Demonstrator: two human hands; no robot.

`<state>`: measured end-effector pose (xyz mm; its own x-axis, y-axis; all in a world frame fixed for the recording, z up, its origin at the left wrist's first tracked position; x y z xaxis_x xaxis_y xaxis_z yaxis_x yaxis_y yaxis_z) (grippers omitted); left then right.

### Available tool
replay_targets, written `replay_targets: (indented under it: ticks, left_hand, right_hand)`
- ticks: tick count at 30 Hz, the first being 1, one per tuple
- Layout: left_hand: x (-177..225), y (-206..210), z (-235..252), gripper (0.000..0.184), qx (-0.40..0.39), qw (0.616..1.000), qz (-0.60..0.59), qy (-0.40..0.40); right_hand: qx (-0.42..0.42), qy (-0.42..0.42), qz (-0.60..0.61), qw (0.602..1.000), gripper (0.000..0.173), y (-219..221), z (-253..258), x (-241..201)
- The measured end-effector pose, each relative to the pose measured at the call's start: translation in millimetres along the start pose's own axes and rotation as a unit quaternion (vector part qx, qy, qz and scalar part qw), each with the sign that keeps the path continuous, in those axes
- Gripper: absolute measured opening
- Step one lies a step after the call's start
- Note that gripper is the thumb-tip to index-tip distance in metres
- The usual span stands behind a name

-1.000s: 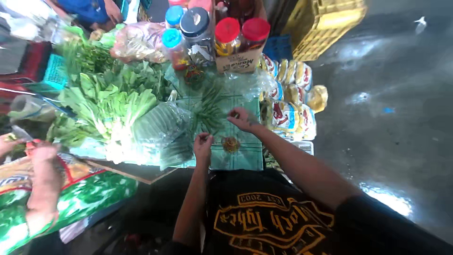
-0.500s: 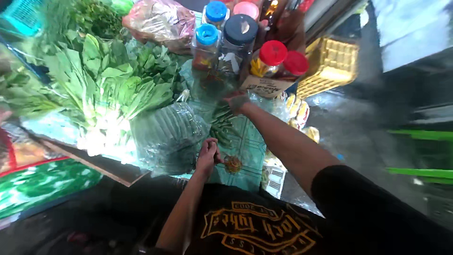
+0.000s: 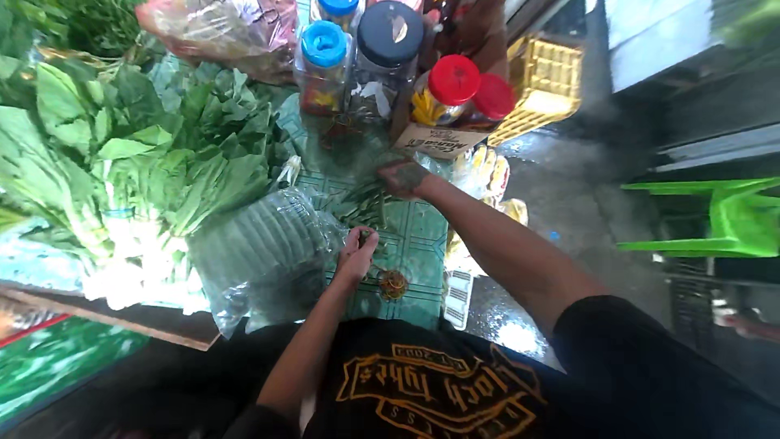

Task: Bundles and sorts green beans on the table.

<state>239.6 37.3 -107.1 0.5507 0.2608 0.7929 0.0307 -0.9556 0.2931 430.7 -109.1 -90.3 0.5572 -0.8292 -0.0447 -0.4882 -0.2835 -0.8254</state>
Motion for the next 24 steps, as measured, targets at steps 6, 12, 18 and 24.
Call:
replay_targets:
  ticks: [6,12,18,24]
  left_hand:
    - [23,34,11,0.029,-0.028,0.988,0.012,0.149]
    - [51,33,-13,0.035,-0.005,0.981,0.11,0.16]
    - [21,22,-41,0.037,0.011,0.985,0.11,0.133]
    - [1,20,-58,0.039,0.016,0.979,0.15,0.134]
  right_hand:
    - [0.047,0.031,0.069,0.996,0.051,-4,-34,15]
    - [0.101,-0.007,0.041,0.994,0.051,52,-14,23]
    - [0.042,0.029,0.009,0.999,0.062,52,-6,23]
    - [-0.016,0.045,0.069,0.996,0.062,-5,-53,-19]
Point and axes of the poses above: each hand's wrist, its own z-axis towards the middle knuckle, its own y-axis out of the palm, x = y × z, the point moved 4 cm from there along z, towards the middle knuckle, and after that the axes turned 6 degrees about -z, right-handed, at the moved point
